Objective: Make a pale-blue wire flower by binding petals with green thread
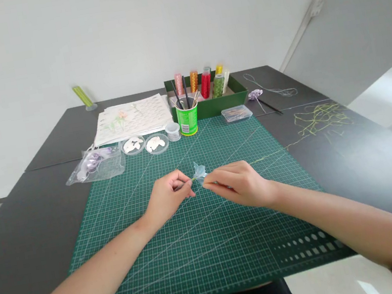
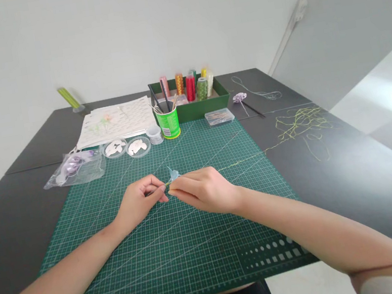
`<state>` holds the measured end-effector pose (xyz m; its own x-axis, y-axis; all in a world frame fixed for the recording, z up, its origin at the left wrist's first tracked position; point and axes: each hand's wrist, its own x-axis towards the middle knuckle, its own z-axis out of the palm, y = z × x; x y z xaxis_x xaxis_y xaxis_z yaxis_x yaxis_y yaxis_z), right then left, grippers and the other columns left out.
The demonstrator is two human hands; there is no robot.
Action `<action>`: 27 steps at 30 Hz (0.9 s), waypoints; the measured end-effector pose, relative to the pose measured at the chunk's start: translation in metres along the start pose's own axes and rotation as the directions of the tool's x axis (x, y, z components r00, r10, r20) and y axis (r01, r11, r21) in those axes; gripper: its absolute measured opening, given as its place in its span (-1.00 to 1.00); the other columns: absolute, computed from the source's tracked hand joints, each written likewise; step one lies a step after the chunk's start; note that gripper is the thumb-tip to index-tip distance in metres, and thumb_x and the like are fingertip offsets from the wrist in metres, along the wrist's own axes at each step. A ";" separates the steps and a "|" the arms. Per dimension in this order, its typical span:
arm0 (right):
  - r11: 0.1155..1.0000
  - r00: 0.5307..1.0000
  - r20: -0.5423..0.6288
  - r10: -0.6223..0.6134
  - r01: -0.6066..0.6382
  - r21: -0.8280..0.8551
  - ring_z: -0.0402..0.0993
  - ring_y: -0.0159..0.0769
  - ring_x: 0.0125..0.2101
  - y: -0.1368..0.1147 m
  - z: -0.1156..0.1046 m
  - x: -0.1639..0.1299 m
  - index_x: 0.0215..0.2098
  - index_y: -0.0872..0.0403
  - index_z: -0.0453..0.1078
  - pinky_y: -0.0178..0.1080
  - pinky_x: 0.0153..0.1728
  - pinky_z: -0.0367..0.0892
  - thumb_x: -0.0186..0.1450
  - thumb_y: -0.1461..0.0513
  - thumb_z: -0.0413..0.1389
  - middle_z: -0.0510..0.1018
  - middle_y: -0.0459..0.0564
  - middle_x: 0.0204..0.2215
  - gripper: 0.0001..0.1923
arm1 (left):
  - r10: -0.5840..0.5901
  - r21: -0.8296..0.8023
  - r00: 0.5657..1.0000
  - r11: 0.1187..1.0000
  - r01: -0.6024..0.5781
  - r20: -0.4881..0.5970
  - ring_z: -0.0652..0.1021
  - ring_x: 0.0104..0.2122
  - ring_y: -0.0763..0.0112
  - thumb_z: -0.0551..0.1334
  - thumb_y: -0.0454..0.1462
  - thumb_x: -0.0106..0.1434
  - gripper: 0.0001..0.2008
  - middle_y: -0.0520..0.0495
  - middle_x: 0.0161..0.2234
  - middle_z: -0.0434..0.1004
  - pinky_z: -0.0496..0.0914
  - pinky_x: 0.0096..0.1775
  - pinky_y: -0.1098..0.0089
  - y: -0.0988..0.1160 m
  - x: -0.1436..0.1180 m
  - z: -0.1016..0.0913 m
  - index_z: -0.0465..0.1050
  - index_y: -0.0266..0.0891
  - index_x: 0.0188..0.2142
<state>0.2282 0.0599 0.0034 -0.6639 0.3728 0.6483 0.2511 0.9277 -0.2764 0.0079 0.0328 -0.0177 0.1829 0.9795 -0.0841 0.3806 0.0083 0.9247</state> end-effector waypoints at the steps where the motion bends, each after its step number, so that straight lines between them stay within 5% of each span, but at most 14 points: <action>1: 1.000 1.000 -0.025 -0.002 0.002 -0.019 0.46 -0.46 -0.56 0.000 -0.002 0.001 -0.31 0.14 0.45 -0.37 -0.52 0.27 0.48 0.27 0.03 0.57 -0.08 -0.54 -0.77 | -0.007 -0.002 0.999 1.000 0.007 0.037 0.62 -0.46 0.38 0.25 -0.19 0.29 -0.85 0.00 -0.49 0.67 0.39 -0.41 0.45 0.001 -0.001 0.002 0.45 -0.21 -0.35; 6: 0.997 0.996 -0.092 -0.001 -0.005 -0.073 0.44 -0.47 -0.57 0.003 -0.009 0.006 -0.33 0.14 0.47 -0.37 -0.52 0.27 0.44 0.28 0.10 0.57 -0.09 -0.55 -0.81 | -0.039 -0.030 0.975 0.998 0.047 0.219 0.38 -0.68 0.56 0.23 -0.24 0.28 -0.85 0.02 -0.51 0.66 0.15 -0.56 0.51 0.010 -0.009 0.011 0.42 -0.23 -0.41; 11: 0.998 0.993 -0.114 0.009 -0.015 -0.054 0.42 -0.49 -0.59 0.007 -0.010 0.008 -0.36 0.14 0.50 -0.39 -0.55 0.26 0.43 0.25 0.14 0.53 -0.12 -0.59 -0.79 | -0.036 -0.065 0.946 0.996 0.061 0.323 0.31 -0.68 0.59 0.24 -0.27 0.26 -0.87 0.05 -0.53 0.66 0.15 -0.54 0.52 0.016 -0.020 0.017 0.41 -0.22 -0.42; 27: 0.985 0.986 -0.041 0.161 -0.158 0.068 0.42 -0.49 -0.56 0.023 -0.002 0.003 -0.36 0.13 0.54 -0.40 -0.52 0.27 0.41 0.22 0.17 0.59 -0.10 -0.53 -0.79 | 0.029 -0.150 0.922 0.988 0.032 0.387 0.59 -0.54 0.45 0.24 -0.29 0.28 -0.88 -0.01 -0.53 0.66 0.36 -0.41 0.47 0.022 -0.025 0.018 0.41 -0.24 -0.40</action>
<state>0.2337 0.0822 0.0004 -0.5852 0.5181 0.6238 0.3045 0.8534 -0.4231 0.0283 0.0048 -0.0018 0.5304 0.8251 -0.1947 0.2464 0.0697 0.9667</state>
